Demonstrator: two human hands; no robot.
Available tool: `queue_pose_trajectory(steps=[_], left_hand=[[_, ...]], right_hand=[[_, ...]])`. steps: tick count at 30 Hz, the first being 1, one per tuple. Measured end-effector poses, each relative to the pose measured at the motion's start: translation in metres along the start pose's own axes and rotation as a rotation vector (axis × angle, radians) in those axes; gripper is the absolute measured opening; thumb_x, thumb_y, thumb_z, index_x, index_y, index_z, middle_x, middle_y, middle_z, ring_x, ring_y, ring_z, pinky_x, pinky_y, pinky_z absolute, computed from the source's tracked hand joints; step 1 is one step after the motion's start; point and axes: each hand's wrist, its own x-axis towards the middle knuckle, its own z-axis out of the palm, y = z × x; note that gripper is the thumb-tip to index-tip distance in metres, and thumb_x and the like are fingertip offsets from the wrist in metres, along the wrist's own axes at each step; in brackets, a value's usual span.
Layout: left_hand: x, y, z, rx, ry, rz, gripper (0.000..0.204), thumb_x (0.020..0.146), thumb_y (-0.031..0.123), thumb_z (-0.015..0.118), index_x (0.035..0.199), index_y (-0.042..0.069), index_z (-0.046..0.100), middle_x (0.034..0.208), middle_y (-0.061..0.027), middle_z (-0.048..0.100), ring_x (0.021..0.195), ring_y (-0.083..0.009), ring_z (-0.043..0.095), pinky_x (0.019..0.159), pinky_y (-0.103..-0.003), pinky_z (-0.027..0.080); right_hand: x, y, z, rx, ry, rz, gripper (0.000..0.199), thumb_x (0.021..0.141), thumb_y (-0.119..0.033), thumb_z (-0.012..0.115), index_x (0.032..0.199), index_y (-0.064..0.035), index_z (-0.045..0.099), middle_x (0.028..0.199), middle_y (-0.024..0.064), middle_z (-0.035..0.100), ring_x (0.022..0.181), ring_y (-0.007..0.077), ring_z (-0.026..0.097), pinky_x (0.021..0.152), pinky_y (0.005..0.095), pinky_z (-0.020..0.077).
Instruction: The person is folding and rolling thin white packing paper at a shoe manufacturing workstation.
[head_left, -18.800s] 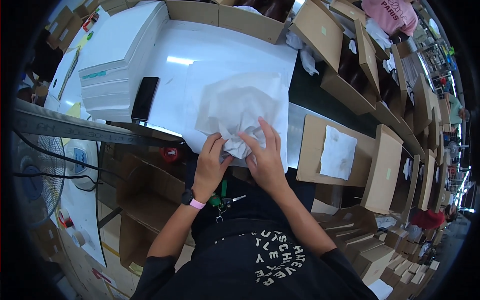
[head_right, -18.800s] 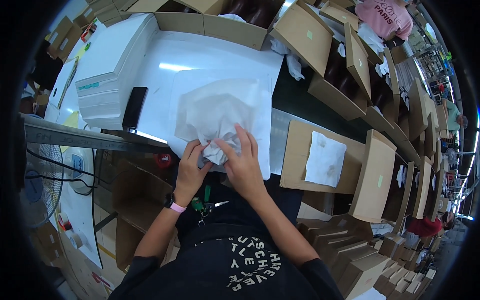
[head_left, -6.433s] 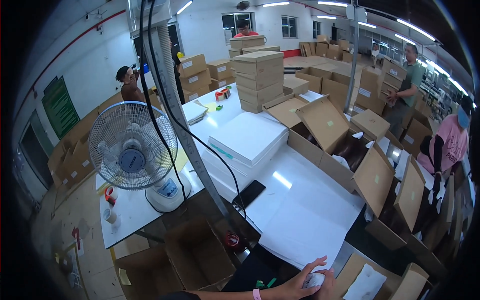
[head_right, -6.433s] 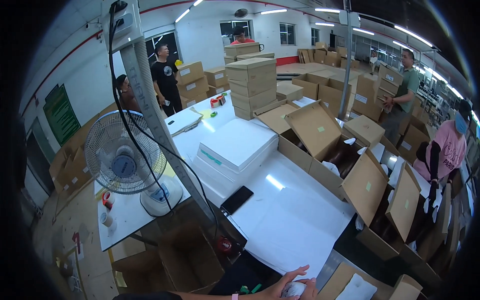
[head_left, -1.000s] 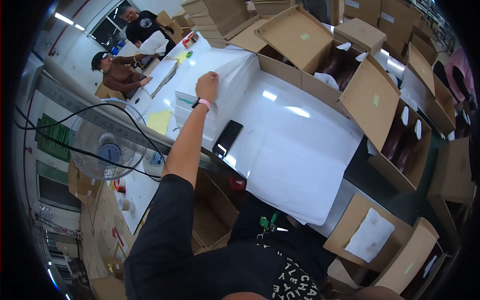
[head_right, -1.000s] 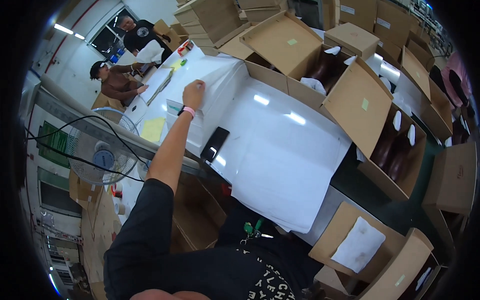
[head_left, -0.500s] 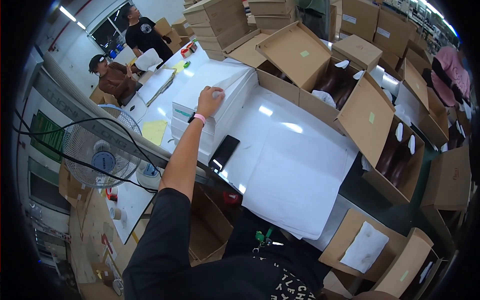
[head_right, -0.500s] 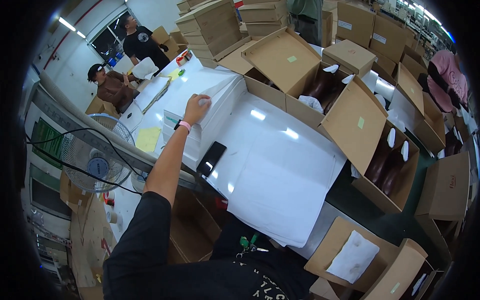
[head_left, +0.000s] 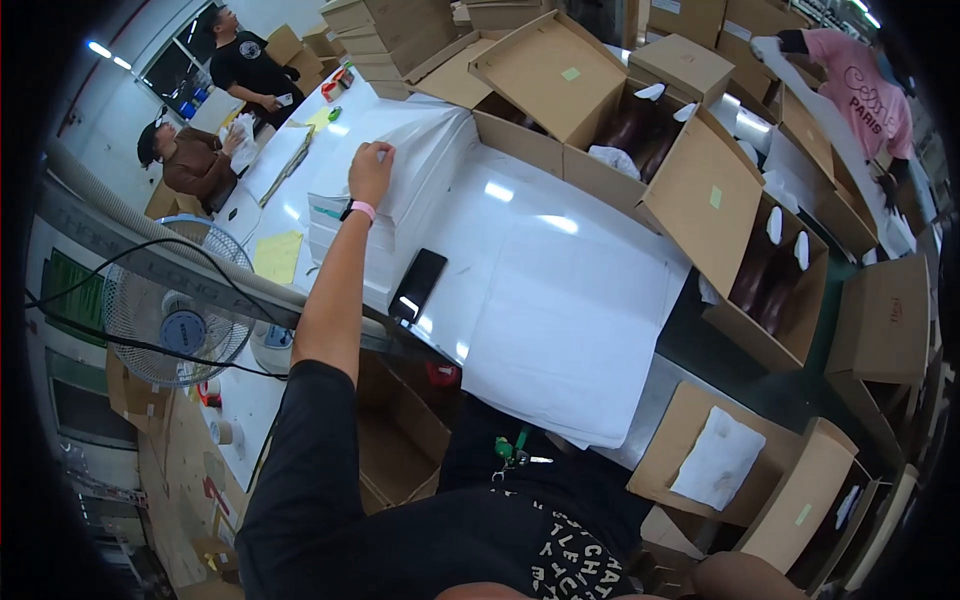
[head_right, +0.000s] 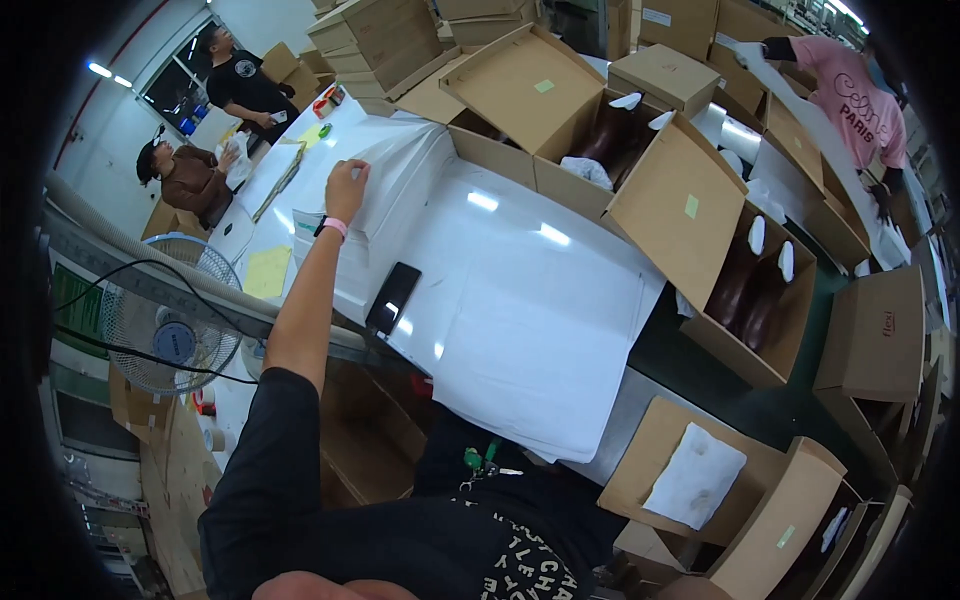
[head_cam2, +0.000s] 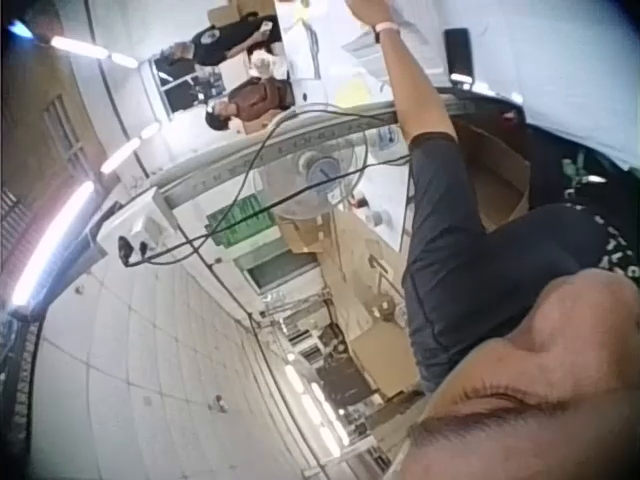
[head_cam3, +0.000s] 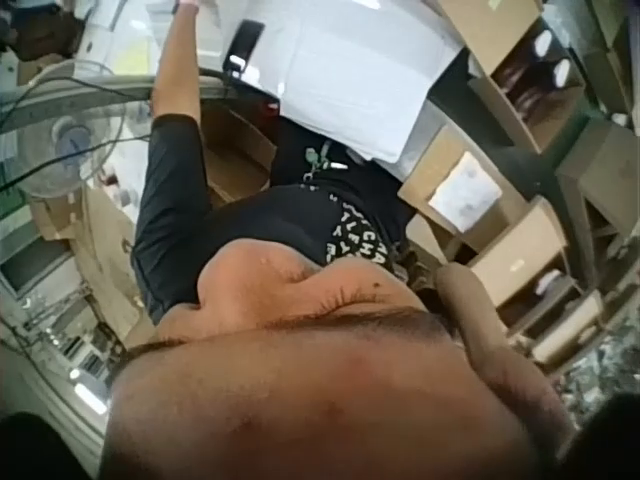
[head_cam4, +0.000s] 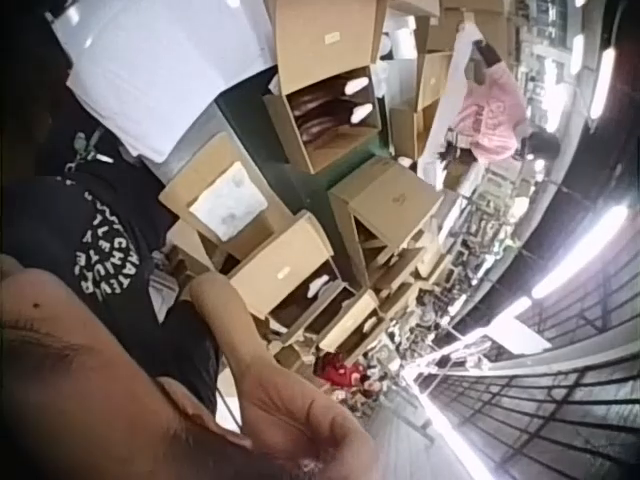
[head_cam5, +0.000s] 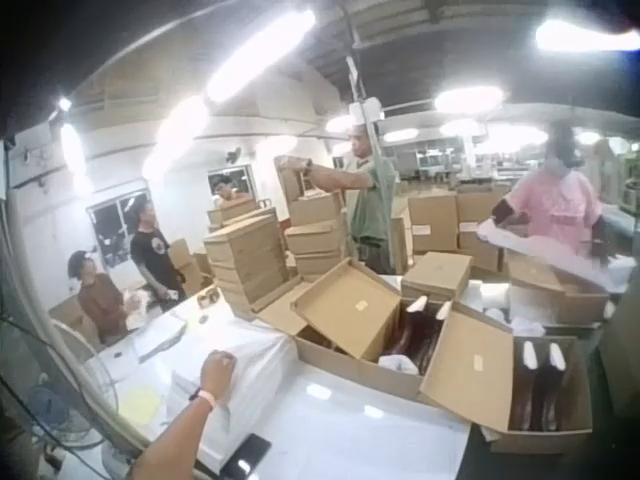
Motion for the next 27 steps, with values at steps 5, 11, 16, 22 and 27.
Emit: queue_pose_trajectory(steps=[5,11,16,22,27], left_hand=[[-0.008,0.046,-0.04,0.215,0.022,-0.012,0.018,0.105,0.031,0.077,0.107,0.014,0.082,0.111,-0.0131,0.075,0.101,-0.0389,0.077,0.09,-0.053,0.061],[-0.069,0.113,-0.082,0.075,0.143,0.025,0.018,0.105,0.028,0.077,0.106,0.01,0.082,0.108,-0.0148,0.076,0.102,-0.0412,0.075,0.09,-0.051,0.06],[-0.135,0.193,-0.139,-0.285,0.059,-0.053,0.017,0.101,0.017,0.084,0.107,0.002,0.081,0.1,-0.0161,0.078,0.094,-0.0347,0.077,0.086,-0.043,0.059],[-0.202,0.259,-0.162,-0.622,-0.127,-0.11,0.017,0.101,0.015,0.086,0.108,0.002,0.079,0.103,-0.0131,0.08,0.098,-0.0285,0.078,0.091,-0.039,0.059],[-0.221,0.303,-0.203,-0.814,-0.322,-0.183,0.018,0.103,0.016,0.084,0.113,0.002,0.078,0.11,-0.0119,0.079,0.104,-0.0219,0.075,0.097,-0.035,0.057]], right_hand=[[0.005,-0.004,-0.006,0.031,-0.022,0.005,0.02,0.11,-0.024,0.069,0.121,-0.007,0.069,0.113,0.0092,0.07,0.104,0.0292,0.071,0.093,0.045,0.0575],[0.017,0.049,-0.026,0.183,-0.071,0.001,0.022,0.109,-0.024,0.069,0.122,-0.0062,0.07,0.114,0.0101,0.07,0.104,0.0297,0.072,0.094,0.0455,0.0584],[0.005,0.027,-0.032,0.21,-0.069,0.041,0.023,0.109,-0.024,0.069,0.123,-0.0056,0.07,0.115,0.0109,0.071,0.105,0.0301,0.072,0.094,0.0459,0.0592],[0.003,0.063,-0.041,0.301,-0.113,-0.028,0.025,0.109,-0.024,0.07,0.124,-0.0049,0.07,0.116,0.0118,0.072,0.105,0.0306,0.073,0.095,0.0464,0.0601],[-0.021,0.048,-0.051,0.342,-0.106,0.001,0.026,0.109,-0.025,0.07,0.125,-0.0043,0.071,0.117,0.0125,0.073,0.106,0.031,0.074,0.096,0.0468,0.0609]])
